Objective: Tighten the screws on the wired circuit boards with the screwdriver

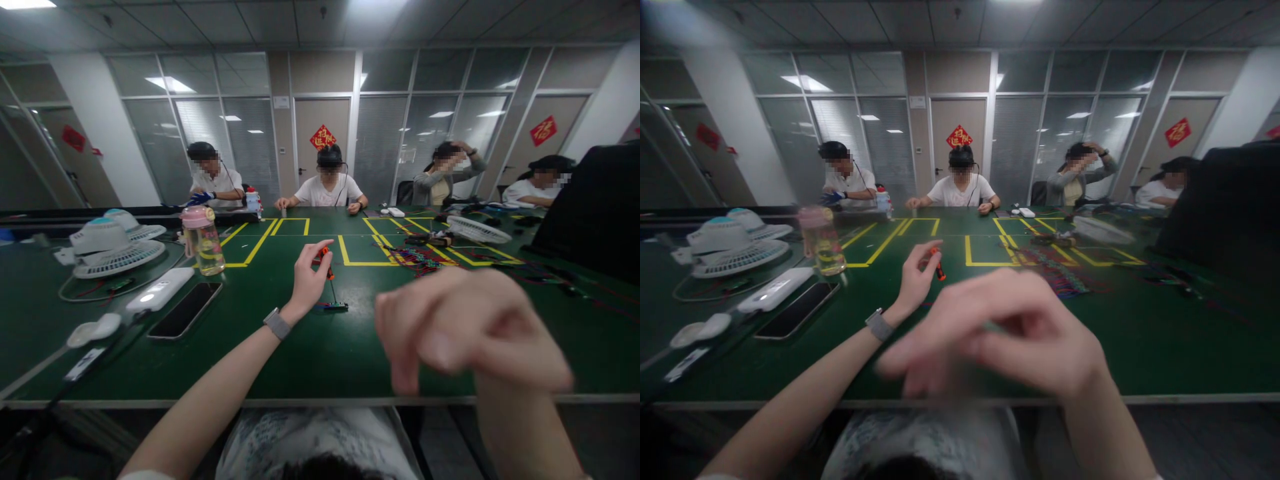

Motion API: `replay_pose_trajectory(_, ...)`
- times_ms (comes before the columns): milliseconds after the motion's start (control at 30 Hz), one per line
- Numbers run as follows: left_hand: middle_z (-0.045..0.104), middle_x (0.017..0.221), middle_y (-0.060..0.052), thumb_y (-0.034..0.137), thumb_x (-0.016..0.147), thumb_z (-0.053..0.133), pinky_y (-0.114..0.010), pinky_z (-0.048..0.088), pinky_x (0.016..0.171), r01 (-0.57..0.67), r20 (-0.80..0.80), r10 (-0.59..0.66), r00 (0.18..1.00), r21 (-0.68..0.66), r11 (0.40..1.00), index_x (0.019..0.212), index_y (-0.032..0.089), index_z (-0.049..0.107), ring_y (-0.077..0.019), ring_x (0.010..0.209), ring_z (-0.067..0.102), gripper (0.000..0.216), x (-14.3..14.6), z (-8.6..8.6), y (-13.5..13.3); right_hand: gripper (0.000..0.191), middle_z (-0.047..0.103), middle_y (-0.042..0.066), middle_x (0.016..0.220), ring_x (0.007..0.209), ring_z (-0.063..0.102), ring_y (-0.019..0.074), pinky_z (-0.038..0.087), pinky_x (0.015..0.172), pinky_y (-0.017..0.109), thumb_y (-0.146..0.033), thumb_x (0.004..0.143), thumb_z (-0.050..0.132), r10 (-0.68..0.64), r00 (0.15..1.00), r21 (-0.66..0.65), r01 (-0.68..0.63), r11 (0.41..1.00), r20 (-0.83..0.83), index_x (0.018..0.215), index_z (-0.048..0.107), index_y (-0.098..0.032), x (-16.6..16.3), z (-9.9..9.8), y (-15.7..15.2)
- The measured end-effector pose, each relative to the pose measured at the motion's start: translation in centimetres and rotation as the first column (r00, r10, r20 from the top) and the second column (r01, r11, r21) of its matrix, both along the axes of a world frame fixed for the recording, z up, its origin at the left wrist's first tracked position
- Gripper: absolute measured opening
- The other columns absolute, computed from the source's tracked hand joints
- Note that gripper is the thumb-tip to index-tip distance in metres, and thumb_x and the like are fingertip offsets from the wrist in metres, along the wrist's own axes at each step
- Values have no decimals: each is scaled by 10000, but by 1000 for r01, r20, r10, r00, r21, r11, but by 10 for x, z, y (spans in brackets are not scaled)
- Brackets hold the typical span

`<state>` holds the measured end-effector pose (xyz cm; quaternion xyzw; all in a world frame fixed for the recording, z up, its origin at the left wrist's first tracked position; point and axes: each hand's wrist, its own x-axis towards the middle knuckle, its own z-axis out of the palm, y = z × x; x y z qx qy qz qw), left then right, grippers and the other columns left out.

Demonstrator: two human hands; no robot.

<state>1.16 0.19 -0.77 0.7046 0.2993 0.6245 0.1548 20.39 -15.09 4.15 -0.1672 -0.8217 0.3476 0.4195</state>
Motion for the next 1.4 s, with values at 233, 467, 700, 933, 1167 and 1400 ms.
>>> replay_pose_trajectory(233, 590, 1225, -84, 257, 953, 401, -313, 513, 876, 146, 49, -143, 989, -74, 987, 1258, 220, 534, -165, 1014, 625, 334, 0, -1, 2, 387, 663, 92, 1086, 1016, 605, 201, 466, 913, 387, -356, 807, 631, -326, 940, -158, 310, 938, -95, 1159, 612, -197, -13, -43, 146)
replay_pose_trajectory(467, 634, 1183, -106, 241, 910, 500, -317, 559, 833, 229, 170, -204, 964, -140, 963, 1233, 181, 539, -175, 969, 669, 331, 4, -1, 0, 666, 626, 76, 1032, 922, 566, 199, 463, 875, 389, -298, 684, 756, -364, 871, 46, 371, 928, 330, 1288, 507, -173, -24, -117, 151)
replay_pose_trajectory(700, 610, 1056, -65, 269, 867, 576, -261, 545, 770, 121, 44, -118, 992, -53, 991, 1135, 216, 630, -152, 920, 627, 279, 1, 1, -1, 452, 641, 25, 850, 724, 555, 138, 463, 707, 276, -106, 759, 595, -366, 883, 82, 358, 930, 293, 1208, 563, -153, -39, -112, 147)
replay_pose_trajectory(933, 540, 1178, -83, 235, 944, 414, -289, 519, 864, 286, 30, -284, 958, -79, 955, 1319, 247, 498, -143, 991, 596, 384, 3, -1, 1, 435, 637, 25, 853, 726, 557, 132, 465, 714, 267, -91, 734, 576, -306, 894, 49, 308, 950, 328, 1165, 580, -146, -32, -106, 148)
replay_pose_trajectory(1167, 522, 1044, -50, 294, 846, 605, -257, 519, 802, 117, -53, -117, 992, -1, 993, 1144, 262, 643, -142, 931, 567, 302, 0, 2, -2, 323, 572, 0, 788, 682, 526, 119, 457, 653, 244, -90, 732, 569, -304, 885, 73, 298, 952, 352, 1050, 579, -144, -25, -104, 150)
replay_pose_trajectory(1400, 592, 1045, -59, 269, 919, 477, -261, 541, 748, 291, 41, -288, 957, -102, 951, 1283, 243, 532, -126, 846, 615, 369, 3, 1, -1, 311, 616, 15, 853, 715, 562, 126, 483, 692, 258, -77, 724, 576, -251, 889, 28, 261, 965, 383, 1020, 547, -167, -21, -99, 151)
